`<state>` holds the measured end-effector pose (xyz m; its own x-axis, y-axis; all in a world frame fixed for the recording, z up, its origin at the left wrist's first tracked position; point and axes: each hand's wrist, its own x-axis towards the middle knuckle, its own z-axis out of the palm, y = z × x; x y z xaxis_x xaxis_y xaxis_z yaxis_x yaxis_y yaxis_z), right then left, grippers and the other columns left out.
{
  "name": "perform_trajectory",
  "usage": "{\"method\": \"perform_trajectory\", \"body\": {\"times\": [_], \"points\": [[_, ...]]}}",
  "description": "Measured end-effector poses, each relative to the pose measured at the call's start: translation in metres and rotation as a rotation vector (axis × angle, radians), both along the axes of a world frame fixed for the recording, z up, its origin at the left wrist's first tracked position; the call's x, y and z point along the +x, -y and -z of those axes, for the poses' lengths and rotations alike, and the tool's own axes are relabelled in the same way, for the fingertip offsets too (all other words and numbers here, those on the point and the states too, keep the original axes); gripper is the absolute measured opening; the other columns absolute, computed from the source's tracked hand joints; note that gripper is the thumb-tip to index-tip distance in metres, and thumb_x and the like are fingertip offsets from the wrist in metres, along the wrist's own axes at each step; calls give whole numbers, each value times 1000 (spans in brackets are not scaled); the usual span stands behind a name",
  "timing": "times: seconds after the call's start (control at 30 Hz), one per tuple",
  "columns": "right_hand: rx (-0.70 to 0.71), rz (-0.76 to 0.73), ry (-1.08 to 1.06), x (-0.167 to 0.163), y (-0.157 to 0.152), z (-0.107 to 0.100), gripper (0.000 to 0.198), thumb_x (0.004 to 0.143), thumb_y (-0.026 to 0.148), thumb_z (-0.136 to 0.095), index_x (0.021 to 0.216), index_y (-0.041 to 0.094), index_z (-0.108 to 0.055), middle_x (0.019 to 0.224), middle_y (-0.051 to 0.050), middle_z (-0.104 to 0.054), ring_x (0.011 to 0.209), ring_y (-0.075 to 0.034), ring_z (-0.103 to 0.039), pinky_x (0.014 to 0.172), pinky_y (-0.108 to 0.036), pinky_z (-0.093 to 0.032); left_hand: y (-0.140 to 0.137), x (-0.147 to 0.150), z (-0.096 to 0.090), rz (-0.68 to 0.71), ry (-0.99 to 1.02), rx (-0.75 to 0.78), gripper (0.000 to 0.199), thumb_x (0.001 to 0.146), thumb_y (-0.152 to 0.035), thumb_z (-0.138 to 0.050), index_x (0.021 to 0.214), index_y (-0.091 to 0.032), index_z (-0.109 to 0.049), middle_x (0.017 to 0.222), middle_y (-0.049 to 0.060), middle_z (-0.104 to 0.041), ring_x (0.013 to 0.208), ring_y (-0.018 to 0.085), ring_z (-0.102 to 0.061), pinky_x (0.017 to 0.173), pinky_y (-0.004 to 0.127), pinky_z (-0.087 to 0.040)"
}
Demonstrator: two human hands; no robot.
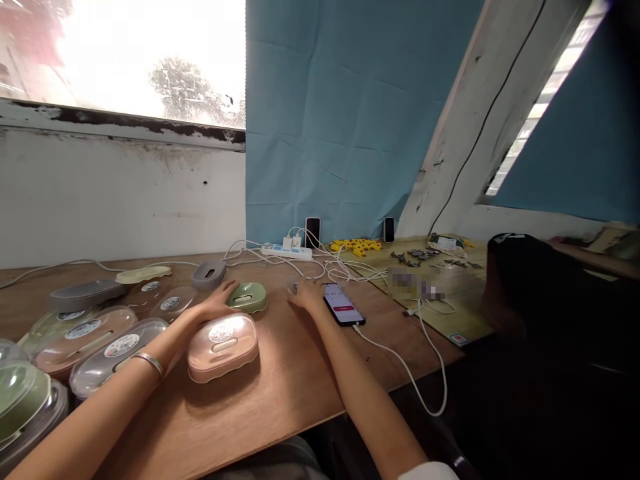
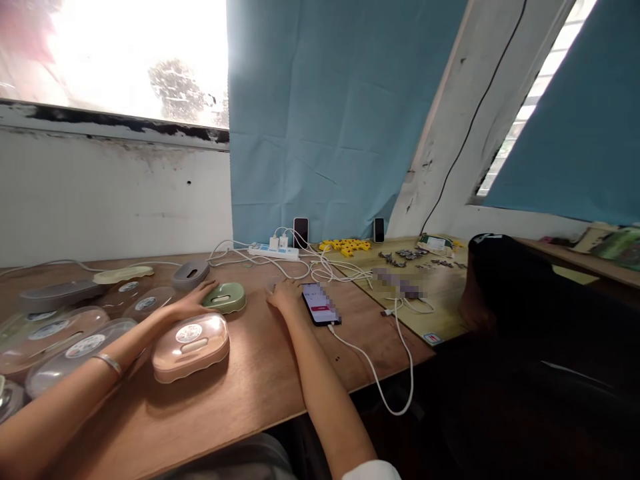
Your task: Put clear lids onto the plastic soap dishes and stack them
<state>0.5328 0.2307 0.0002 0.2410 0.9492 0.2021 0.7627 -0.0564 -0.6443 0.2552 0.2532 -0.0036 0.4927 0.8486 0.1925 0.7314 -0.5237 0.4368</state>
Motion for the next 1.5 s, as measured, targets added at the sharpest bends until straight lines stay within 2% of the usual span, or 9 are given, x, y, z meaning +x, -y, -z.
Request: {"method": "perform_trajectory", "body": {"times": [0.13,0.23,0.3,0.43,0.53,0.7,1.0,1.5], "points": [[30,-74,-46,-4,0,-6,67,60,41,-80,118,16,-56,127,-20,-51,123,-42,-40,98,-57,-32,5,-1,14,-7,131,15,39,89,-32,-57,125,-19,-49,134,10,-47,116,28,-50,95,51,-43],[66,-194,-105,-17,2,-10,63,71,43,-72,125,19,-50,126,-16,-52,119,-36,-47,95,-52,-38,8,3,25,6,245,37,41,89,-32,-57,126,-19,-49,135,10,-46,117,28,-49,96,52,-43],[80,-356,-135,-30,6,-12,58,73,40,-71,124,20,-51,123,-12,-55,115,-30,-51,94,-45,-41,9,5,31,7,324,57,42,89,-32,-58,127,-19,-48,136,10,-45,119,29,-48,96,53,-42],[73,-743,-135,-51,16,-15,53,59,27,-83,108,23,-64,114,-3,-60,108,-21,-56,94,-32,-43,10,5,36,-4,459,71,43,89,-32,-58,128,-19,-47,137,10,-44,120,29,-47,97,54,-40],[96,-861,-122,-56,20,-14,50,61,23,-82,108,21,-65,114,-4,-58,111,-20,-54,98,-32,-39,15,5,35,12,528,42,42,88,-32,-58,127,-19,-47,135,10,-46,117,28,-49,96,52,-42],[142,-895,-81,-59,21,-10,53,60,25,-83,108,18,-65,121,-9,-53,117,-25,-50,102,-39,-34,27,2,27,27,595,-42,42,88,-31,-59,127,-19,-48,130,10,-50,113,27,-53,93,51,-45],[175,-872,-20,-64,25,-11,52,64,29,-81,113,20,-65,125,-11,-53,119,-28,-49,102,-40,-35,32,-1,18,-4,643,-147,41,88,-30,-59,127,-19,-48,131,10,-49,115,27,-52,95,51,-44],[157,-859,10,-69,28,-14,52,72,27,-76,121,24,-61,139,-14,-43,129,-30,-40,106,-46,-31,29,-5,20,-57,701,-146,38,89,-30,-58,123,-18,-51,128,10,-51,112,26,-53,93,50,-45]]}}
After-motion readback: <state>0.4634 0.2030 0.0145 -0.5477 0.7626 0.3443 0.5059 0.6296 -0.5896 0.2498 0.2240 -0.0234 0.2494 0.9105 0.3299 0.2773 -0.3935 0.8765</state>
